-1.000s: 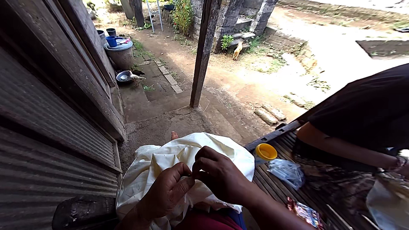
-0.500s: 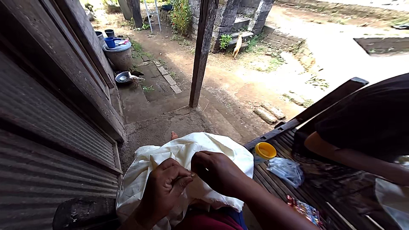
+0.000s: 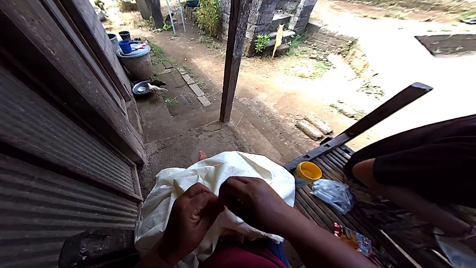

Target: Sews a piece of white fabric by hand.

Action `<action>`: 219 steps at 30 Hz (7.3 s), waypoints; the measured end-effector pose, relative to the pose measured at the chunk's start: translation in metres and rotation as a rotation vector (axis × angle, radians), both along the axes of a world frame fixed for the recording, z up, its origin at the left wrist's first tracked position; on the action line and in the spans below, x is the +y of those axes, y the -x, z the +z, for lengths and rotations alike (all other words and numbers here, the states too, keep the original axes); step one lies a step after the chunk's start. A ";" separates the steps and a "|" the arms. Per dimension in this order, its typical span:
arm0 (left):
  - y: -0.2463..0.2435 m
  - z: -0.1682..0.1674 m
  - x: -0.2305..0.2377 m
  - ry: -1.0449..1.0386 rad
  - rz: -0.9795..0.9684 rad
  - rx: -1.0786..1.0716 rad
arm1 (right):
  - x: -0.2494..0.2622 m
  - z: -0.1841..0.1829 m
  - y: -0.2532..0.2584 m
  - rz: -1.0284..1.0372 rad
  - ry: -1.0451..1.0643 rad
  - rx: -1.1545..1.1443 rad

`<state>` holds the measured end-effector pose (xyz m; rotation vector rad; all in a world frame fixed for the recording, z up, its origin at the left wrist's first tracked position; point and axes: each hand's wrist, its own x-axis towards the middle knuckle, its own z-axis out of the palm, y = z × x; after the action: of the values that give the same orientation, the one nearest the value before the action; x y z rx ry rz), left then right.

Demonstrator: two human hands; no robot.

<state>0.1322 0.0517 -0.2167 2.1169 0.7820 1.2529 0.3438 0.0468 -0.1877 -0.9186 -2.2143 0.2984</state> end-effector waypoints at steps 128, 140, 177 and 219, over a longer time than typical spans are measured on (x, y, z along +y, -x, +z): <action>-0.003 -0.011 -0.004 0.614 -0.229 -0.463 | -0.007 -0.023 0.027 -0.156 0.016 0.420; -0.004 -0.010 -0.003 0.763 -0.158 -0.669 | -0.009 -0.017 0.021 -0.141 -0.186 0.137; -0.002 0.019 0.002 0.075 0.016 0.069 | -0.013 0.019 -0.002 -0.196 -0.090 -0.108; -0.005 0.004 0.009 0.632 -0.510 -0.174 | 0.001 -0.006 -0.011 0.071 0.029 0.156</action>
<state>0.1374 0.0607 -0.2129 1.5282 0.4365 0.7670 0.3551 0.0483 -0.1932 -0.8051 -2.1062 0.4228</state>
